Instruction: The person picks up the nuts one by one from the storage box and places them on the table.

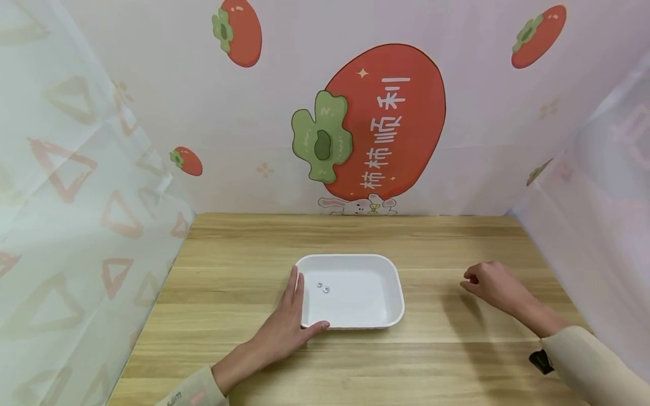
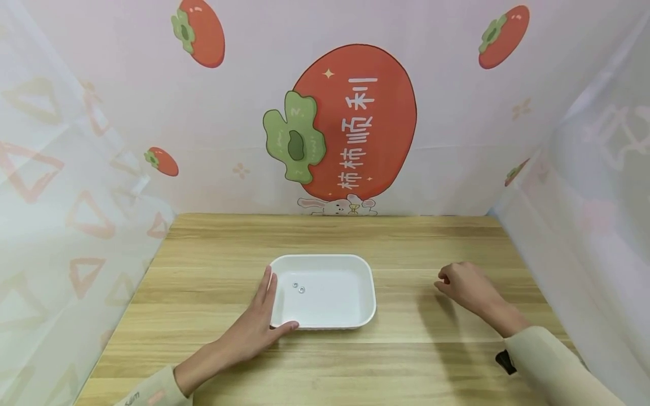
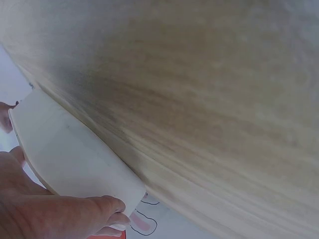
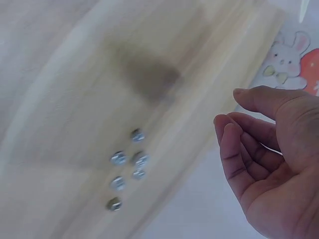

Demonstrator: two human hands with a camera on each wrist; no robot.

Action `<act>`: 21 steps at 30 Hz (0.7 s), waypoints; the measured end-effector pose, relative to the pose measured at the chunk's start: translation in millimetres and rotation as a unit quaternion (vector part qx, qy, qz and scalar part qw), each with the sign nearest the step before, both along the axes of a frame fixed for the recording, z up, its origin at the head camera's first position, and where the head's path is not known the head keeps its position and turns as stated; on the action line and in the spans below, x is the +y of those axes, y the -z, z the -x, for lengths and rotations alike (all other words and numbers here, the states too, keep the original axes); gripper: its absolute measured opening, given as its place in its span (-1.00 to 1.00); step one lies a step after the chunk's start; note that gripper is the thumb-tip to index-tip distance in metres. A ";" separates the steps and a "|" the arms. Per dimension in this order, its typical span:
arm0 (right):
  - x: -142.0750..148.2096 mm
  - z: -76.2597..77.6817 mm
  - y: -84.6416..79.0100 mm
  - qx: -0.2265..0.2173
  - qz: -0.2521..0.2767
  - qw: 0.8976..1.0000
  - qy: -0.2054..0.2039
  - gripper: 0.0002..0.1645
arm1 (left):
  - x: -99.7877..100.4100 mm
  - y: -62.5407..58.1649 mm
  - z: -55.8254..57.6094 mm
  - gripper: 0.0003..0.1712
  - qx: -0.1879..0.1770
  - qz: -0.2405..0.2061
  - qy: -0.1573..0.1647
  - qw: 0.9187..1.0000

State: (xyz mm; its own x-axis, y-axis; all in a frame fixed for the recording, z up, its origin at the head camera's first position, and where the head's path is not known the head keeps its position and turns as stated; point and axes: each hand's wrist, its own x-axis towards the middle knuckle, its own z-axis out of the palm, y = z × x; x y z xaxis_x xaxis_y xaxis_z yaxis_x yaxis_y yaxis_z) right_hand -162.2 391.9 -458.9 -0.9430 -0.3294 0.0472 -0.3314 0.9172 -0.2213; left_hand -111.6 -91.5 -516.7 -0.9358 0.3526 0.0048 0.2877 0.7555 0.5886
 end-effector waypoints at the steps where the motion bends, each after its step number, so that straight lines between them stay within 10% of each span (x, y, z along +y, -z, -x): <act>1: -4.0 0.5 -1.9 0.004 -0.001 1.000 -0.004 -0.79 | -0.1 0.3 -0.2 0.40 0.002 0.001 0.000 1.000; 21: -80.7 22.3 -36.0 0.060 0.018 0.996 -0.067 -0.94 | -0.6 1.7 -0.1 0.39 0.012 -0.004 0.005 1.000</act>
State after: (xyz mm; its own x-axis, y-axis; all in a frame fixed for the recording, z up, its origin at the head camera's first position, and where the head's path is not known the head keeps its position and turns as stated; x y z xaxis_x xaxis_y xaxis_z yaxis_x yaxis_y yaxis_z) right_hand -184.5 311.2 -422.9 -0.8778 -0.4479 0.1699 -0.4760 0.8554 -0.2042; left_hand -111.5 -92.1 -518.5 -0.9316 0.3624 0.0300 0.3099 0.7481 0.5868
